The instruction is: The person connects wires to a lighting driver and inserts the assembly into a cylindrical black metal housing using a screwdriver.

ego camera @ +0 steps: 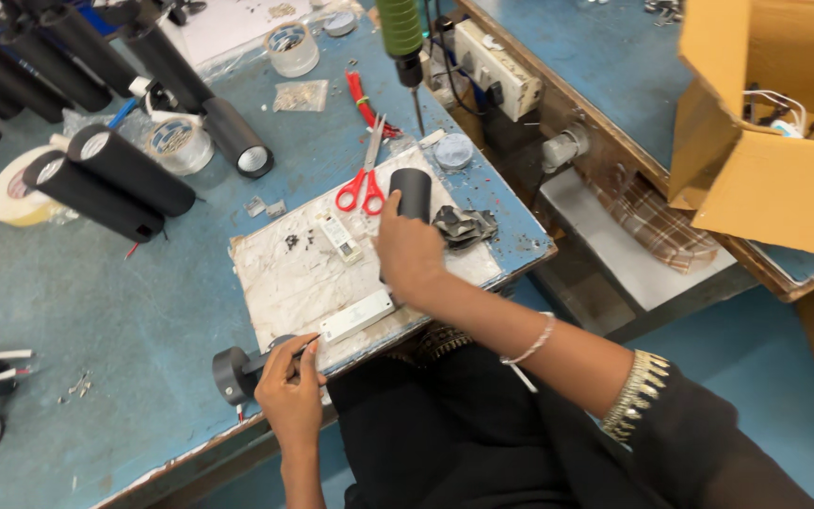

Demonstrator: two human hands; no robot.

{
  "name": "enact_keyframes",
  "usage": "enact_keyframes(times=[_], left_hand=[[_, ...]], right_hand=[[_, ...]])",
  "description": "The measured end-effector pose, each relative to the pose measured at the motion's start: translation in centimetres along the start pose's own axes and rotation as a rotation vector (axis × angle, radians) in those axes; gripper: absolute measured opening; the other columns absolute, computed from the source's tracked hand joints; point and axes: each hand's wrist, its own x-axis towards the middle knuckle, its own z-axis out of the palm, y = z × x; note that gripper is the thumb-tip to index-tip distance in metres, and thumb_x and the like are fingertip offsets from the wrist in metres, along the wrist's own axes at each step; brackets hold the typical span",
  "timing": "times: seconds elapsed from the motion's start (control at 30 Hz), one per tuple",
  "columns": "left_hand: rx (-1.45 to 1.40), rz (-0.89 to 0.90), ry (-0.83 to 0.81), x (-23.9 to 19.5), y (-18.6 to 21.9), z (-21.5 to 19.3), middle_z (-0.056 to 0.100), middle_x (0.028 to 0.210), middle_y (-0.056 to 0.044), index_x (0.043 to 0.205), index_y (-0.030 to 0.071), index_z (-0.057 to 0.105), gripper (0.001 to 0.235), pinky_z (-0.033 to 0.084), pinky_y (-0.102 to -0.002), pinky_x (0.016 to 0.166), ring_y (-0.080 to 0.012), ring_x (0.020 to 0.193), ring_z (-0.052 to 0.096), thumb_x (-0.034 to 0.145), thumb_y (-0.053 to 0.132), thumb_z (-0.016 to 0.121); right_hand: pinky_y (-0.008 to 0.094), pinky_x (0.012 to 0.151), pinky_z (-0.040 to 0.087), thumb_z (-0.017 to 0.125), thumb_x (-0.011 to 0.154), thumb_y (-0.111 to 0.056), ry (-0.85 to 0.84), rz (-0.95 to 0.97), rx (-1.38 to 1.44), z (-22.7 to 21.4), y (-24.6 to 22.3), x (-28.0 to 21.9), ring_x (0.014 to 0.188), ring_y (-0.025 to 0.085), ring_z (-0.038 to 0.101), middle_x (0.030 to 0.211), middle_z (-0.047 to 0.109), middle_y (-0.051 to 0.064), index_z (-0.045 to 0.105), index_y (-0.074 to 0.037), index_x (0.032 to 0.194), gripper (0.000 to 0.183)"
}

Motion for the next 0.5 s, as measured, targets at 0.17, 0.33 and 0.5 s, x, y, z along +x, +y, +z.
enact_keyframes(times=[0.17, 0.33, 0.5], left_hand=[[-0.077, -0.001, -0.006, 0.0, -0.5, -0.5, 0.070, 0.086, -0.006, 0.103, 0.002, 0.074, 0.013, 0.047, -0.023, 0.043, -0.0088, 0.055, 0.062, 0.092, 0.006, 0.068], [-0.168, -0.102, -0.117, 0.4, -1.2, -0.9, 0.065, 0.063, -0.005, 0.103, 0.003, 0.066, 0.008, 0.042, -0.022, 0.043, -0.0073, 0.052, 0.058, 0.095, 0.007, 0.068], [-0.236, -0.100, -0.173, 0.7, -1.9, -1.4, 0.063, 0.063, -0.006, 0.101, 0.002, 0.062, 0.012, 0.042, -0.024, 0.047, -0.0078, 0.053, 0.055, 0.095, 0.008, 0.070]], right_hand=[[0.054, 0.074, 0.056, 0.070, 0.093, -0.048, -0.120, -0.147, 0.147, -6.5, 2.8, -1.1, 0.086, 0.043, 0.070, 0.088, 0.070, 0.024, 0.044, -0.001, 0.142, 0.072], [0.046, 0.067, 0.055, 0.065, 0.093, -0.034, -0.107, -0.295, 0.549, -11.3, 4.5, -5.3, 0.069, 0.034, 0.074, 0.081, 0.072, 0.021, 0.067, -0.010, 0.132, 0.046], [0.041, 0.067, 0.054, 0.068, 0.091, -0.022, -0.292, -0.396, 0.615, -7.3, 1.9, -10.7, 0.070, 0.031, 0.071, 0.077, 0.072, 0.021, 0.068, -0.010, 0.127, 0.038]])
